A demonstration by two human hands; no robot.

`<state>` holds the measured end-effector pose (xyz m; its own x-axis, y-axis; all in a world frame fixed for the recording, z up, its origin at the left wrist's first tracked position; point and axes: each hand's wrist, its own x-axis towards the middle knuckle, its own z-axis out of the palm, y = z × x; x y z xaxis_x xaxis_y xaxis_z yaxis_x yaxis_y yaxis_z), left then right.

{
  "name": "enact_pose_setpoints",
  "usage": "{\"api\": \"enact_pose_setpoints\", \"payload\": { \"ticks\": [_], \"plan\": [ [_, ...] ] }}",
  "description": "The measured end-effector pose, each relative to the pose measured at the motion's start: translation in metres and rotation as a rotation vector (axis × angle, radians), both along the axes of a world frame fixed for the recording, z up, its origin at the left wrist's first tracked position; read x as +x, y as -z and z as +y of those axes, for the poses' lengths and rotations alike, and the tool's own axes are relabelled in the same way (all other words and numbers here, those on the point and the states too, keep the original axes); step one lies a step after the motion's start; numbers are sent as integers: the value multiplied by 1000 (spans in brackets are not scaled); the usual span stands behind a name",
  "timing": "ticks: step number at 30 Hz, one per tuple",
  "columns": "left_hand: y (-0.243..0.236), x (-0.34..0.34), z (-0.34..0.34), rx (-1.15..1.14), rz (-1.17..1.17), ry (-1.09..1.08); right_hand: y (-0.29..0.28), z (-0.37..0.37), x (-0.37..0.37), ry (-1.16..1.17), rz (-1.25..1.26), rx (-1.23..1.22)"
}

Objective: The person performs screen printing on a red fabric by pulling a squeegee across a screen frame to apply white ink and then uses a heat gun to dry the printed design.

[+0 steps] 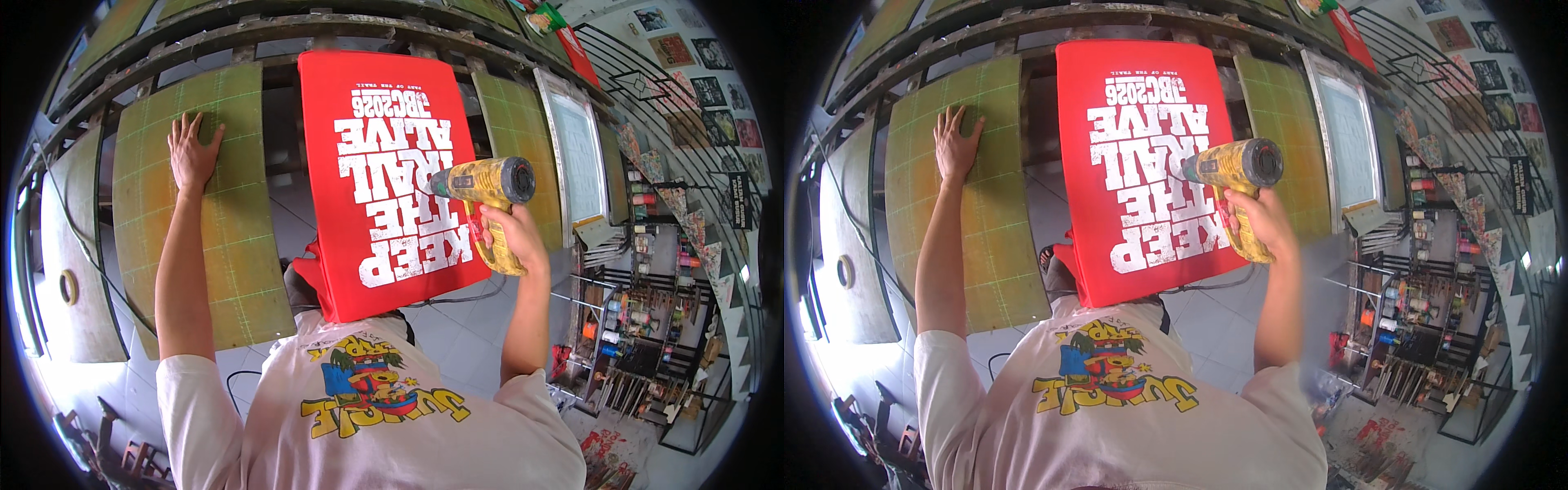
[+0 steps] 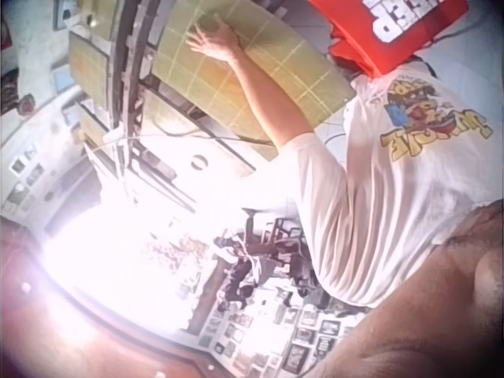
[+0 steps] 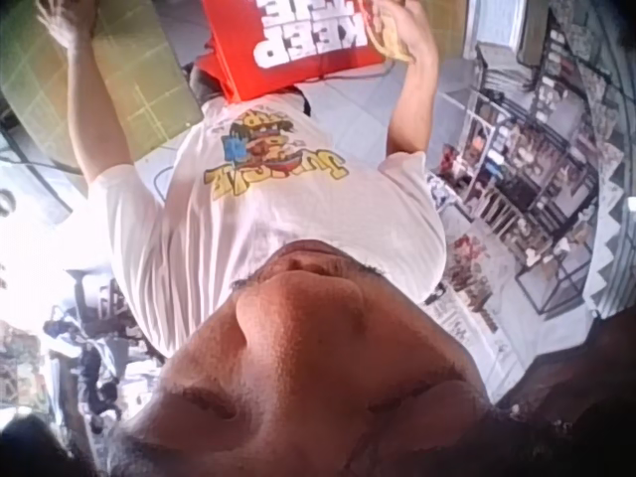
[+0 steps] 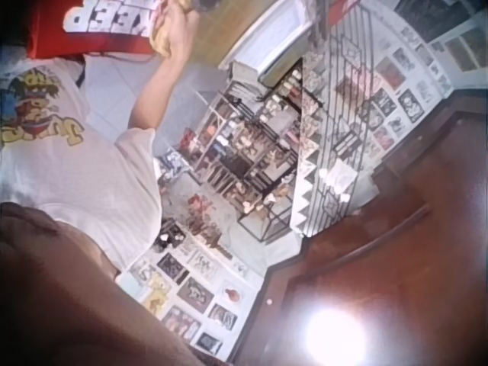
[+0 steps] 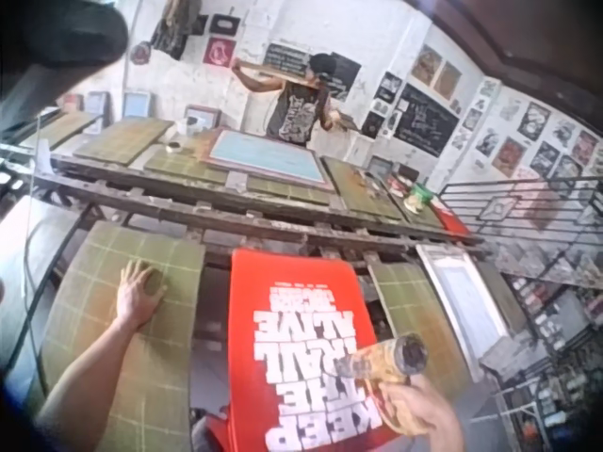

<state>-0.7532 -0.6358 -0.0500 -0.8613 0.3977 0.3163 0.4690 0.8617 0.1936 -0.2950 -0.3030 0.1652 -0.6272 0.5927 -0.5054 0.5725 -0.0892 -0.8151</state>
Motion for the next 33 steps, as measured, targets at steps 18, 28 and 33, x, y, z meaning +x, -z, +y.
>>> {"api": "enact_pose_setpoints", "payload": {
  "ticks": [18,28,33],
  "plan": [
    [1,-2,-1,6,-27,1,4,-6,-4,-30,73,-2],
    [8,-5,-4,-4,-7,-2,9,12,-32,0,73,18],
    [5,-3,-1,18,-9,-2,9,14,-41,18,64,20]
  ]
}}
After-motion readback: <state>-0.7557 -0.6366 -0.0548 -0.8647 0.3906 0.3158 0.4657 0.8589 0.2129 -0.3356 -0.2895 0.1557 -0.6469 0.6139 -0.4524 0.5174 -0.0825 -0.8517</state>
